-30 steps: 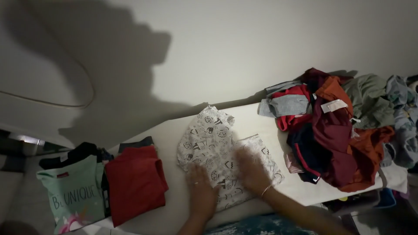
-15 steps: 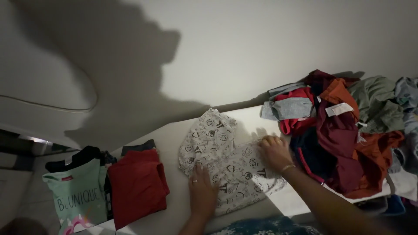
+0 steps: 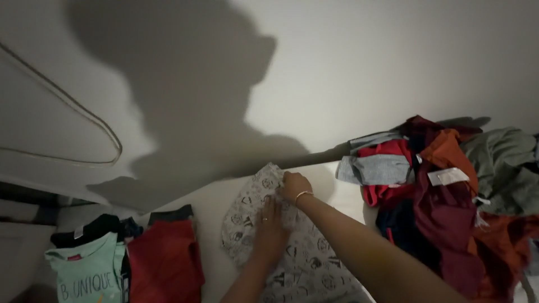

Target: The person folds several garments on a white table, including a patterned white shirt, a dark blue t-shirt with red trim, and a pink shirt. Each item is smoothed, folded into a compact rectangle, and placed on a growing stack to the left.

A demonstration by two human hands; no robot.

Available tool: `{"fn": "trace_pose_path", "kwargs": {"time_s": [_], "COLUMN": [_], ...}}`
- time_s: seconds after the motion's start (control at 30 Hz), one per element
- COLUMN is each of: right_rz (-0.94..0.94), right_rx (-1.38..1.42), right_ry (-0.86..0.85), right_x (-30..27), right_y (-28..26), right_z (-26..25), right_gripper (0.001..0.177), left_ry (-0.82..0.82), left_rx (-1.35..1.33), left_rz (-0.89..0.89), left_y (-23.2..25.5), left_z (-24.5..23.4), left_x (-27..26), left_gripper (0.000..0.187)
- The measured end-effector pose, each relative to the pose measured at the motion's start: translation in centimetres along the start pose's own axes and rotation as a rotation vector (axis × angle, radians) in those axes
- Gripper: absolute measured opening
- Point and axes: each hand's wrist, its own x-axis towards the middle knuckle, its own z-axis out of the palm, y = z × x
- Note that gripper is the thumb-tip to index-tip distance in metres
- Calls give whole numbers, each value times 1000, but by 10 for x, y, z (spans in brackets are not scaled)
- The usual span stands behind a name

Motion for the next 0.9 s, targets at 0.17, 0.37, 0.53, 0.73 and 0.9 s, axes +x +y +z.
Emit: {"fn": "trace_pose_path", "kwargs": {"time_s": [0.17,0.37,0.53,0.73,0.9], "right_rz": [-246,-392,-71,-209,-643], "right_rx": [201,176,316,131,-262], "right_ry": [-58,-177,-101,255,-159], "right_x": [13,24,31,17,-29], "right_y": [19,54,99,93,38], "right_z": [13,11,-35,-43,-17], "right_gripper": [32,32,33,23,50], "left_ry": [-63,-173,-261,-256,121], "left_rx": [-119,4,-8,-3,259], "left_rz": [-171,-242,-291,-272,-74], "left_y": [0,5,6,-9,-28], "left_z": [-4,-12,-17,8,27], "left_x": [27,35,40,42,38], "left_gripper": [111,126,132,117,88]}}
